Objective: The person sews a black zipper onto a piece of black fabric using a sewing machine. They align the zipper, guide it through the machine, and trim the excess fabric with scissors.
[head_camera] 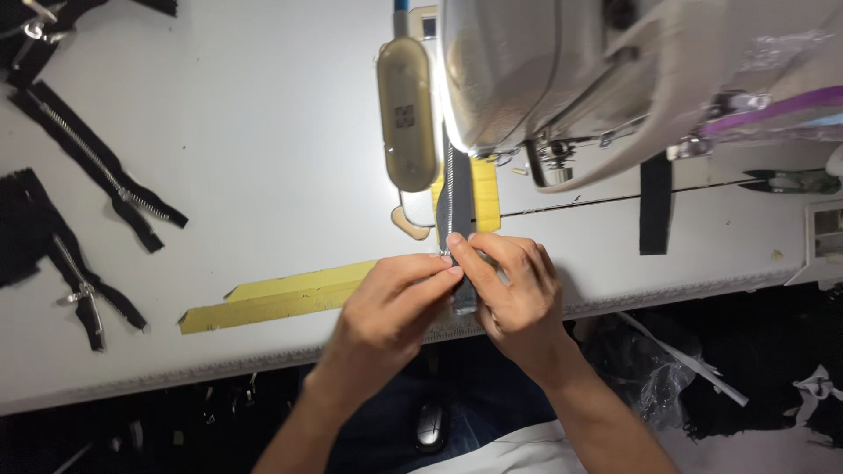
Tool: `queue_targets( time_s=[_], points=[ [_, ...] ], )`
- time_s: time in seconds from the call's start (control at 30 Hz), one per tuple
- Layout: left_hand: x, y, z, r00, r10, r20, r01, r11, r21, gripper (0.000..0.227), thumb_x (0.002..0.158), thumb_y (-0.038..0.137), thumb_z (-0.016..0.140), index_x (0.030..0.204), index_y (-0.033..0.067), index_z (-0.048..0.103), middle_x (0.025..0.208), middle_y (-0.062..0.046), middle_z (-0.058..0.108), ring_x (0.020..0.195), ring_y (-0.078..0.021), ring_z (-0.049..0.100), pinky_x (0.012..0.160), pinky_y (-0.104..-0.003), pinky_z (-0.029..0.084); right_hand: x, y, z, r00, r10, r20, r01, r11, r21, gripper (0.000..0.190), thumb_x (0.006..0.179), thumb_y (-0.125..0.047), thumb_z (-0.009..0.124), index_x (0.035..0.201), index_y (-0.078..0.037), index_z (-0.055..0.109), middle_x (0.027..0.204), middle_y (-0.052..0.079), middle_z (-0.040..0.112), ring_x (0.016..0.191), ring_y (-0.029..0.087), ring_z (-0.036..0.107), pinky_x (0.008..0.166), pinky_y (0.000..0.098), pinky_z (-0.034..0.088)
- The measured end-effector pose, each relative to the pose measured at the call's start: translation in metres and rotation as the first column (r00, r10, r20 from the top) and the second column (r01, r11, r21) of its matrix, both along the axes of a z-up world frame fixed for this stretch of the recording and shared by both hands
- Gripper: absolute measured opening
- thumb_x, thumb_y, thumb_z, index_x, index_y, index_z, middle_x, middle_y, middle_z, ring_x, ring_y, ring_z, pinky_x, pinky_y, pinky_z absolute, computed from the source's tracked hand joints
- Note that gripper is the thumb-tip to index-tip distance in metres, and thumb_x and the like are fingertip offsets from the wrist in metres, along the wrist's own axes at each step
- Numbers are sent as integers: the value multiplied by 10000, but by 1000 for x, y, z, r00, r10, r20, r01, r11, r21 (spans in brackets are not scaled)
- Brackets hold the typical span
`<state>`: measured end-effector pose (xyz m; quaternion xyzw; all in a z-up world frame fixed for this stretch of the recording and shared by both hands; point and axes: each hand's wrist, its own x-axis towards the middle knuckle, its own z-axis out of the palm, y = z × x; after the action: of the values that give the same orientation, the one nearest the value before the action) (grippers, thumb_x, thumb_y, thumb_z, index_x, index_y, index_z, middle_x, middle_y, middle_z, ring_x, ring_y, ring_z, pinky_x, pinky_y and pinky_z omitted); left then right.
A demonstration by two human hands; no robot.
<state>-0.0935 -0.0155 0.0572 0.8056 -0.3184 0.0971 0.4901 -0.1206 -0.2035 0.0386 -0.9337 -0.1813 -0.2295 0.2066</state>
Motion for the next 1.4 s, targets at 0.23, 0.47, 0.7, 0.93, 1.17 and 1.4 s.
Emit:
queue_targets(
  time_s=[0.23, 0.47, 0.7, 0.93, 1.17, 1.4],
  points=[
    [49, -4, 17, 987, -148, 57, 131, 963, 236, 384, 919, -145, 512, 1256, 2, 619, 1196, -161, 646, 1003, -331, 613, 875, -401, 492, -16, -13, 3, 999, 41, -20, -40, 998, 44, 513, 864, 169, 495, 1269, -62, 710, 1207, 112, 620, 1020, 285, 622, 914, 399, 527],
    [77, -17, 12, 934, -281, 220, 112, 817, 566, 312, 880, -19, 655, 1169, 96, 624, 1015, -58, 555, 715, -283, 568, 616, -413, 488, -25, -9, 11, 1000, 23, -3, -22, 989, 145, 583, 800, 229, 479, 1273, -40, 688, 1092, 114, 637, 958, 280, 617, 847, 378, 561],
    [79, -14, 11, 848, -336, 410, 40, 812, 583, 520, 730, -83, 655, 1240, 7, 601, 1124, -113, 614, 892, -259, 621, 682, -352, 491, -22, -2, 17, 1000, 10, 18, -12, 988, 153, 513, 862, 209, 507, 1259, -54, 695, 1096, 108, 607, 976, 272, 614, 890, 370, 574],
    [72, -18, 6, 785, -215, 581, -39, 919, 393, 171, 1043, 4, 526, 1127, -6, 675, 1066, -145, 686, 910, -256, 697, 687, -351, 484, -17, -4, 26, 999, 31, 30, -34, 996, 84, 356, 971, 109, 572, 1258, -66, 690, 1224, 133, 577, 1105, 316, 601, 1008, 433, 576],
    [57, -16, 4, 838, -135, 528, -38, 952, 304, 223, 1063, 16, 484, 1103, -44, 695, 1098, -200, 722, 968, -275, 744, 821, -391, 529, -16, -2, 28, 998, 51, 47, -56, 992, 110, 371, 943, 138, 537, 1223, -48, 692, 1192, 138, 592, 1078, 303, 592, 980, 431, 600],
    [52, -17, 1, 942, -33, 333, -15, 990, 141, 261, 1082, 92, 449, 1140, -56, 656, 1103, -175, 752, 959, -274, 740, 842, -387, 511, -8, 0, 23, 994, 24, 106, -40, 988, 148, 493, 786, 155, 477, 1202, -34, 662, 1065, 102, 704, 932, 275, 696, 827, 364, 534]
  ],
)
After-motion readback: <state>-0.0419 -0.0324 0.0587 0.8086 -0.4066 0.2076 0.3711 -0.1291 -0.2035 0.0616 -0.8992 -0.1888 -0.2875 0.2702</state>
